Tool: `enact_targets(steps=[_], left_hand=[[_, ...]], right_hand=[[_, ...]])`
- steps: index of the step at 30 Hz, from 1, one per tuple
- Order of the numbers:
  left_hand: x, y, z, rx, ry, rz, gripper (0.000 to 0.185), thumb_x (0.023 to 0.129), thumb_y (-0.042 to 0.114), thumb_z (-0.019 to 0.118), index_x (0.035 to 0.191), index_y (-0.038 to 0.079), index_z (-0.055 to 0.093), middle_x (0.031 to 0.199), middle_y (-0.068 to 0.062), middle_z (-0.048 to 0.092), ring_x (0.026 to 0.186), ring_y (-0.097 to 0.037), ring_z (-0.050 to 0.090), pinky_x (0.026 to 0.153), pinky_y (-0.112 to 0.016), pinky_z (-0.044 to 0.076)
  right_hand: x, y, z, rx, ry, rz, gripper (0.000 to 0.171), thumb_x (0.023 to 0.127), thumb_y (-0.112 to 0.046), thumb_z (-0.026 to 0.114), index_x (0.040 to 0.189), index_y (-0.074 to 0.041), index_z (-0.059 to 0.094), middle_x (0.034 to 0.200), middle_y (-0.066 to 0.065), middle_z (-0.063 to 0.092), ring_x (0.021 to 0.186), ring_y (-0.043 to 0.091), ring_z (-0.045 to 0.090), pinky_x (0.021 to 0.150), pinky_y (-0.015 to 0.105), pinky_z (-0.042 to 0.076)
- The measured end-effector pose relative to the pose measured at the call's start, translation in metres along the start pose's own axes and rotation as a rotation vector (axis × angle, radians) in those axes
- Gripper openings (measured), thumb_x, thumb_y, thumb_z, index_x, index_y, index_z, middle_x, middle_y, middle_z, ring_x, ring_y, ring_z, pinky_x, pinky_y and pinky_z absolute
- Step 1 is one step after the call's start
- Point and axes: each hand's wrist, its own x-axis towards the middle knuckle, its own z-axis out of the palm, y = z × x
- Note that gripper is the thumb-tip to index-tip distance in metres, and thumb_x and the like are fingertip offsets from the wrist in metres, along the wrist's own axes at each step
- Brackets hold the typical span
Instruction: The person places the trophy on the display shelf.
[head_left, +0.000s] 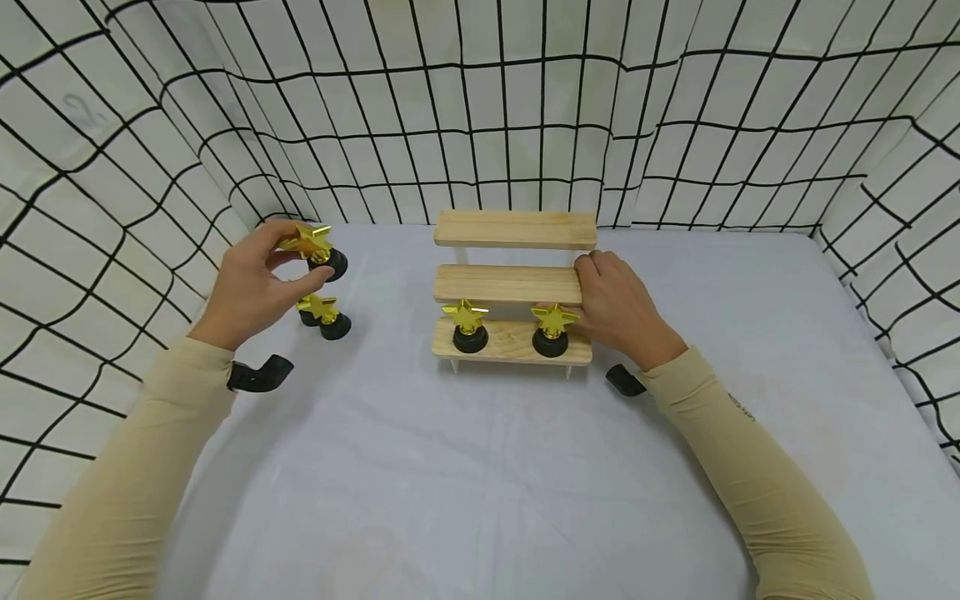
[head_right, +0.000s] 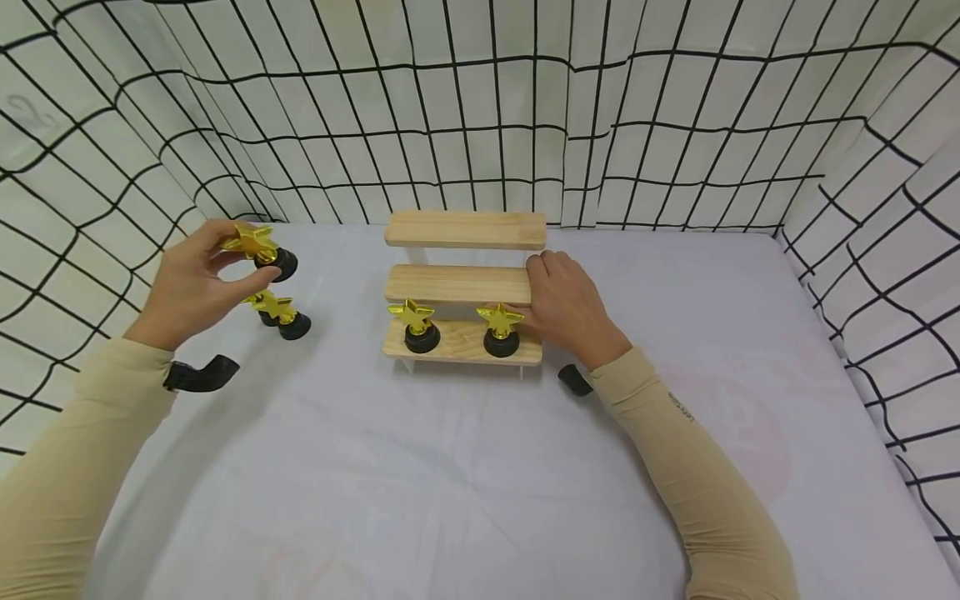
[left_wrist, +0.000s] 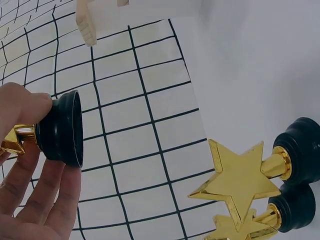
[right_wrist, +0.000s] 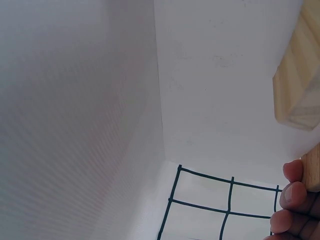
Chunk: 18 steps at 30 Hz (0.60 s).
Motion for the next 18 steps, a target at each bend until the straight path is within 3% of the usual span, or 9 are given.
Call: enact_targets(steps=[4, 10, 18], left_hand=[[0.001, 0.003, 0.006, -0.024, -0.011, 0.019, 0.054, 0.081, -0.006, 0.083, 0.129, -0.002, 0.059, 0.12, -0.013, 0.065, 0.104, 0.016, 0.051, 0.096, 0.004, 0.045], [0.004, 0.006, 0.014, -0.06, -0.023, 0.048, 0.052, 0.08, -0.006, 0.084, 0.126, -0.002, 0.061, 0.116, 0.001, 0.063, 0.103, 0.013, 0.054, 0.097, 0.002, 0.046], [0.011, 0.015, 0.023, -0.004, -0.07, 0.079, 0.052, 0.082, -0.002, 0.084, 0.128, -0.001, 0.059, 0.118, -0.013, 0.067, 0.104, 0.017, 0.05, 0.098, 0.003, 0.045]], right_hand=[[0.0, -0.001, 0.0, 0.001, -0.007, 0.009, 0.106, 0.087, -0.087, 0.018, 0.107, 0.008, 0.058, 0.09, 0.019, 0.06, 0.076, 0.031, 0.053, 0.066, 0.042, 0.049], [0.001, -0.001, -0.001, 0.007, -0.017, 0.011, 0.106, 0.087, -0.087, 0.019, 0.108, 0.008, 0.058, 0.09, 0.019, 0.06, 0.076, 0.032, 0.053, 0.066, 0.042, 0.048], [0.001, 0.0, 0.0, -0.005, -0.026, 0.01, 0.101, 0.087, -0.083, 0.023, 0.109, 0.009, 0.057, 0.091, 0.019, 0.06, 0.077, 0.032, 0.053, 0.067, 0.042, 0.049]])
